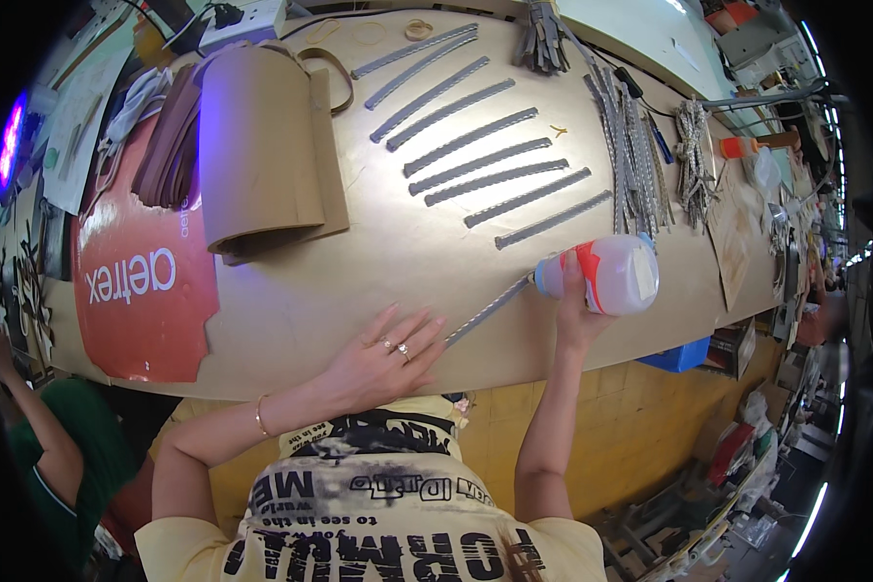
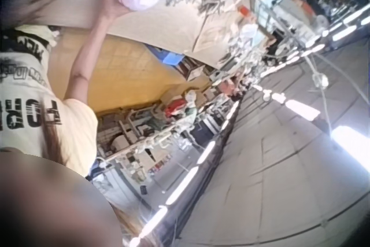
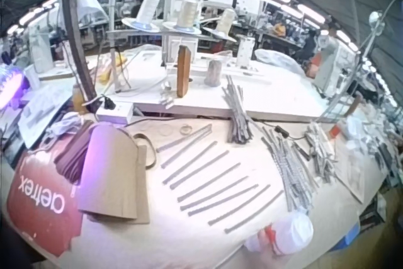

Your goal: The person applies glue from a squeeze bottle onto multiple short silver cords laid on a worktable. They pick up each cord, apply glue along its length, and place it back down in a row. The person briefly walks away to discard a plastic bag and returns to continue the task.

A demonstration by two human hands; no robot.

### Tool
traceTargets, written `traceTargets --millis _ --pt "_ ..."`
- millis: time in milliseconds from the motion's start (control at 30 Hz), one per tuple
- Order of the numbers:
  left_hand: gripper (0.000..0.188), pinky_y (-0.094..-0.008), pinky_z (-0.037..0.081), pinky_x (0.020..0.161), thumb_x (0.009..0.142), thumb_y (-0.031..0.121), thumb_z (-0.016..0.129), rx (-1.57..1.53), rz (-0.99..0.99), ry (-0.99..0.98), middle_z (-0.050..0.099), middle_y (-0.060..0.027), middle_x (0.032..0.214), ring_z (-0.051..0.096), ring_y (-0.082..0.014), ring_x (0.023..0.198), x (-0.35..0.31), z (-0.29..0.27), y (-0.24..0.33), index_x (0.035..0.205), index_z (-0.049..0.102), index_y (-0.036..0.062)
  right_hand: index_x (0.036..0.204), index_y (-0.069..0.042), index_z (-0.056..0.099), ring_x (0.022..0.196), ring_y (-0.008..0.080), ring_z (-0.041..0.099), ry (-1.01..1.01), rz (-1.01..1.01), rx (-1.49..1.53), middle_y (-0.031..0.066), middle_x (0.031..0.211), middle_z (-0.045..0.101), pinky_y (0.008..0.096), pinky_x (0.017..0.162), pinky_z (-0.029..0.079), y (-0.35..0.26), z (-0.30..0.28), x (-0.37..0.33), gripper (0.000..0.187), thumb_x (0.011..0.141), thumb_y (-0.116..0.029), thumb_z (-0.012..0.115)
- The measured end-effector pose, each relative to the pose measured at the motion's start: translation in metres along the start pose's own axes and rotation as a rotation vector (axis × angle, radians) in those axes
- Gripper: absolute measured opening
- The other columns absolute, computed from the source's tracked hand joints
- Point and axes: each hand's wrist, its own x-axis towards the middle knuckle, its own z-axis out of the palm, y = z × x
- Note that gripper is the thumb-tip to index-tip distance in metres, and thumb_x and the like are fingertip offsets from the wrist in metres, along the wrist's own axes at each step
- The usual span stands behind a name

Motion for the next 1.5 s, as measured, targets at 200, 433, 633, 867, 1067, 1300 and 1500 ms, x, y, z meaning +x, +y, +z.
traceTargets --millis 200,433,633,867,1067,1300,1500 --pt "0.048 -0.0497 0.028 0.111 0.089 0.044 0.057 -0.013 -0.029 0.019 0.048 -0.0106 0.141 0.044 -0.0265 0.130 -0.012 0.005 0.005 0.123 0.059 0.0103 0.103 0.000 0.064 0.087 0.0194 0.063 -0.005 0.028 0.039 0.0084 0.097 0.066 0.0334 0.080 0.051 -0.012 0.005 -0.015 0.034 0.078 -0.017 0.080" --pt "0.049 -0.0491 0.027 0.112 0.089 0.041 0.056 -0.021 -0.057 -0.014 0.047 -0.0109 0.141 0.044 -0.0263 0.130 -0.015 0.005 0.005 0.128 0.056 0.0118 0.112 0.001 0.060 0.091 0.0174 0.061 -0.132 -0.059 -0.007 0.0089 0.103 0.064 0.0335 0.082 0.051 -0.021 0.005 -0.031 0.038 0.082 -0.016 0.076" --pt "0.048 -0.0497 0.025 0.112 0.090 0.039 0.055 0.005 -0.071 -0.028 0.045 -0.0107 0.142 0.042 -0.0256 0.132 -0.017 0.004 0.005 0.131 0.054 0.0137 0.096 -0.003 0.066 0.083 0.0195 0.062 -0.138 0.124 0.111 0.0061 0.091 0.066 0.0332 0.079 0.050 -0.034 0.007 -0.049 0.021 0.081 -0.013 0.076" --pt "0.044 -0.0498 0.022 0.113 0.090 0.036 0.054 -0.027 -0.079 0.018 0.045 -0.0100 0.142 0.041 -0.0246 0.133 -0.020 0.010 0.007 0.128 0.057 0.0147 0.095 -0.007 0.067 0.087 0.0223 0.061 -0.202 -0.014 -0.006 0.0042 0.090 0.065 0.0361 0.084 0.047 -0.035 0.010 -0.066 0.026 0.078 -0.022 0.079" --pt "0.042 -0.0501 0.021 0.113 0.089 0.039 0.058 0.033 -0.067 0.022 0.044 -0.0092 0.144 0.040 -0.0234 0.133 -0.029 0.010 0.009 0.124 0.060 0.0163 0.102 -0.010 0.065 0.095 0.0236 0.059 -0.314 0.057 -0.088 0.0035 0.098 0.065 0.0374 0.089 0.044 -0.035 0.005 -0.087 0.033 0.078 -0.029 0.078" --pt "0.045 -0.0510 0.019 0.114 0.086 0.043 0.061 0.034 -0.077 0.013 0.043 -0.0086 0.146 0.040 -0.0224 0.134 -0.028 0.011 0.010 0.124 0.061 0.0189 0.121 -0.013 0.057 0.112 0.0268 0.054 -0.455 0.112 -0.058 0.0054 0.112 0.061 0.0419 0.104 0.035 -0.029 -0.003 -0.112 0.051 0.077 -0.031 0.076" --pt "0.044 -0.0519 0.017 0.114 0.085 0.042 0.063 0.034 -0.080 0.033 0.043 -0.0088 0.145 0.040 -0.0223 0.135 -0.029 0.013 0.009 0.122 0.063 0.0178 0.122 -0.011 0.055 0.107 0.0292 0.055 -0.464 0.042 -0.127 0.0067 0.117 0.059 0.0457 0.103 0.036 -0.029 0.001 -0.125 0.048 0.081 -0.028 0.071"
